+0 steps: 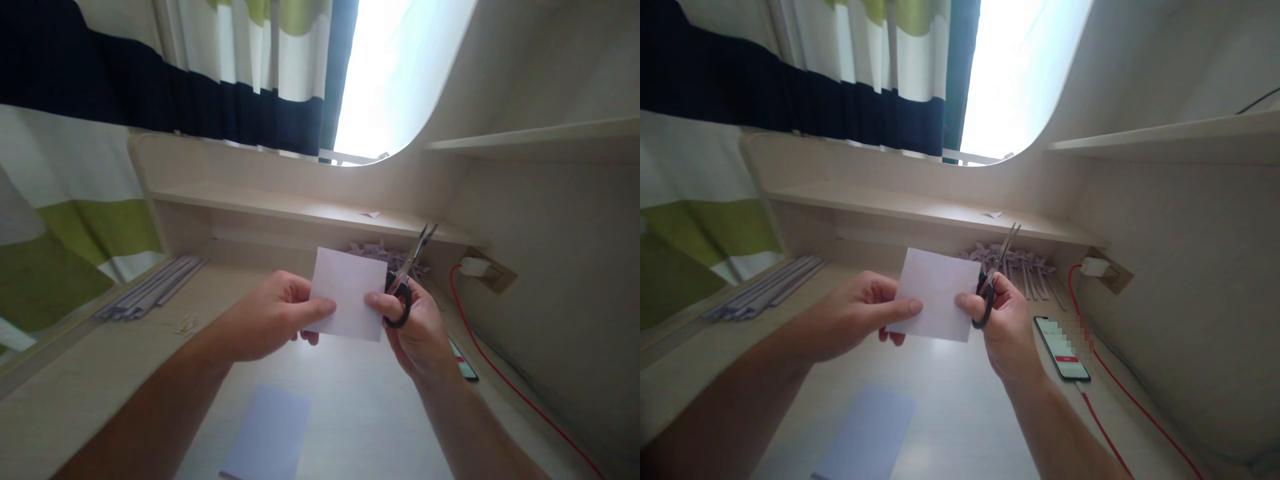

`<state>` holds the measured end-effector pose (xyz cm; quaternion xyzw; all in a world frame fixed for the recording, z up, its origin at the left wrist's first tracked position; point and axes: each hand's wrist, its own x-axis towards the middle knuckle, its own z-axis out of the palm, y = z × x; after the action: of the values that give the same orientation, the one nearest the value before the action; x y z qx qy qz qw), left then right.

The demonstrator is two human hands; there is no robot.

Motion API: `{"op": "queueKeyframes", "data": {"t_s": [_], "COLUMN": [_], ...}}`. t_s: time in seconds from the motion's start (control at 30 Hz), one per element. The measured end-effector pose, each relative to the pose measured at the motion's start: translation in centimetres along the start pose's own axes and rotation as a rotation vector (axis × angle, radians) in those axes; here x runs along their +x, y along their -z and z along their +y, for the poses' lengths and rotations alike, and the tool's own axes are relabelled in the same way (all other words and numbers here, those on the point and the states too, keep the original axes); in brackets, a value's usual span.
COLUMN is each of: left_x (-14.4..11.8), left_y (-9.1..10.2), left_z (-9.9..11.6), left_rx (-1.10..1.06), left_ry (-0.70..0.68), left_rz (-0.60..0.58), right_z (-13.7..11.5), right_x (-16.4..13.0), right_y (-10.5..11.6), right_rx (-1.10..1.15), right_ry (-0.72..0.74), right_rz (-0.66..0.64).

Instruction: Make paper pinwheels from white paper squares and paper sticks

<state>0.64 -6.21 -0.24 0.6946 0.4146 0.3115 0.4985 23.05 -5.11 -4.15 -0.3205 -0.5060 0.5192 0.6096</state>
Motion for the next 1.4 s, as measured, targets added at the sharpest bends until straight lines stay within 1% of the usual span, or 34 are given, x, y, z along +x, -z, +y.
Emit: {"op": "queueKeyframes", "data": {"t_s": [0.17,0.23,0.3,0.37,0.47,0.53,0.57,0.63,0.77,0.97,1.2,1.4], "left_x": [0.2,0.1,-0.2,-0.6,-1.5,-2.0,-2.2,-2.3,-2.3,-2.2,-1.9,-2.0], "left_y": [0.0,0.4,1.0,1.9,3.0,3.4,3.5,3.6,3.4,3.2,3.2,3.3], "left_z": [-0.1,0.1,0.3,0.5,1.1,1.5,1.6,1.7,1.5,1.6,1.4,1.1], "left_rx": [-0.070,-0.098,-0.114,-0.127,-0.196,-0.256,-0.281,-0.307,-0.252,-0.147,-0.149,-0.142], "left_ry": [-0.006,-0.003,-0.022,-0.064,-0.113,-0.126,-0.133,-0.138,-0.146,-0.108,-0.123,-0.131], "left_rz": [0.048,0.100,0.186,0.310,0.489,0.536,0.544,0.550,0.550,0.541,0.512,0.515], "right_z": [0.0,-0.5,-1.2,-1.9,-2.6,-2.5,-2.4,-2.1,-1.9,-2.0,-1.9,-2.1], "right_x": [0.0,0.1,0.2,0.2,0.2,0.1,0.0,-0.2,-0.7,-1.0,-1.1,-1.0], "right_y": [0.0,0.3,0.7,1.2,1.7,1.8,1.8,1.6,1.0,0.5,0.3,0.1], "right_rx": [-0.044,-0.106,-0.174,-0.253,-0.396,-0.467,-0.488,-0.506,-0.493,-0.446,-0.425,-0.408], "right_ry": [-0.050,-0.068,-0.100,-0.142,-0.226,-0.295,-0.329,-0.379,-0.422,-0.440,-0.453,-0.458], "right_rz": [-0.038,-0.065,-0.115,-0.185,-0.344,-0.462,-0.508,-0.561,-0.601,-0.604,-0.606,-0.593]}}
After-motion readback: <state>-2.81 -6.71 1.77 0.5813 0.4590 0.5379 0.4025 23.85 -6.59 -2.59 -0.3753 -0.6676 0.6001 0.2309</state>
